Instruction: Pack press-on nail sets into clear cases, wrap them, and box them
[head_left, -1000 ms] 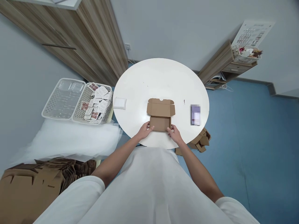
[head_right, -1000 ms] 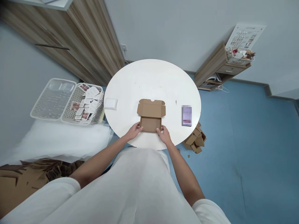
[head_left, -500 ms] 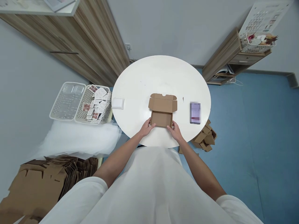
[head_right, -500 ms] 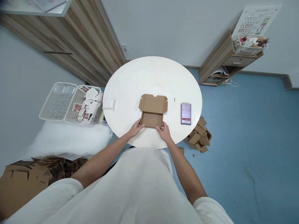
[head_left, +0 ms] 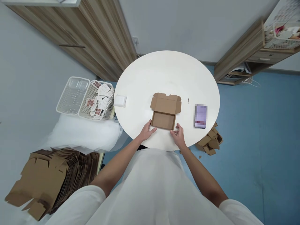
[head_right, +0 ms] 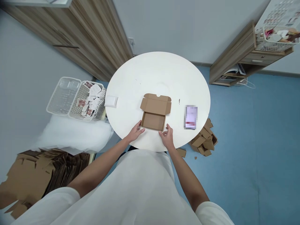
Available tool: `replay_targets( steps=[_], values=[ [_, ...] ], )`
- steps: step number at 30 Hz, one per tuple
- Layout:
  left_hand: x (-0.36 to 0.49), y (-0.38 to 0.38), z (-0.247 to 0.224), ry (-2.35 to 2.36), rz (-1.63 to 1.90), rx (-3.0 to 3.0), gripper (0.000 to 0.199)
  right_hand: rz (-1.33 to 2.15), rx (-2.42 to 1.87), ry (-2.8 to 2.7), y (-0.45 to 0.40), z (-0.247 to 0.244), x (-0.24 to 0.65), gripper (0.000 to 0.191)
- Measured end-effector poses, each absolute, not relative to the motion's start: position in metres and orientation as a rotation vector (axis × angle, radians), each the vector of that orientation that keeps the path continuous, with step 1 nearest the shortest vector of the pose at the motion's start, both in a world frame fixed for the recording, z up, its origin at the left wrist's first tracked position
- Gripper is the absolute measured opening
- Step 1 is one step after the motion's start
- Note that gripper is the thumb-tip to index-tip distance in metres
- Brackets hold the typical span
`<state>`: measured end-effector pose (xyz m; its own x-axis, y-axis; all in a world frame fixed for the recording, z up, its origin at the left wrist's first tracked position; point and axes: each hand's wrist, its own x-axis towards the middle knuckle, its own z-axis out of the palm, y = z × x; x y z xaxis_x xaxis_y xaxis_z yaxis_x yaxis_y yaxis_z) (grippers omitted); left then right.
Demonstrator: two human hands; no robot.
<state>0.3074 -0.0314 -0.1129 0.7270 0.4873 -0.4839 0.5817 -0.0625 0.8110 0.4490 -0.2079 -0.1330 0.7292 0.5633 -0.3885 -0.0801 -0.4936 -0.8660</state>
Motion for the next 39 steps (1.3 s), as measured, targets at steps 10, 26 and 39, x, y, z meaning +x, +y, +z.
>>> replay_targets(
  steps=[10,26,39],
  values=[
    [0.262,0.029,-0.12,1.024,0.15,1.713,0.054,0.543,-1.941,-0.686,-0.16,-0.11,0.42,0.036],
    [0.24,0.188,-0.12,1.333,0.1,1.689,0.071,1.321,-1.817,-0.173,0.083,-0.105,0.35,0.054],
    [0.24,0.194,-0.124,1.343,0.152,1.678,0.058,1.471,-1.761,-0.087,0.137,-0.103,0.341,0.067]
  ],
)
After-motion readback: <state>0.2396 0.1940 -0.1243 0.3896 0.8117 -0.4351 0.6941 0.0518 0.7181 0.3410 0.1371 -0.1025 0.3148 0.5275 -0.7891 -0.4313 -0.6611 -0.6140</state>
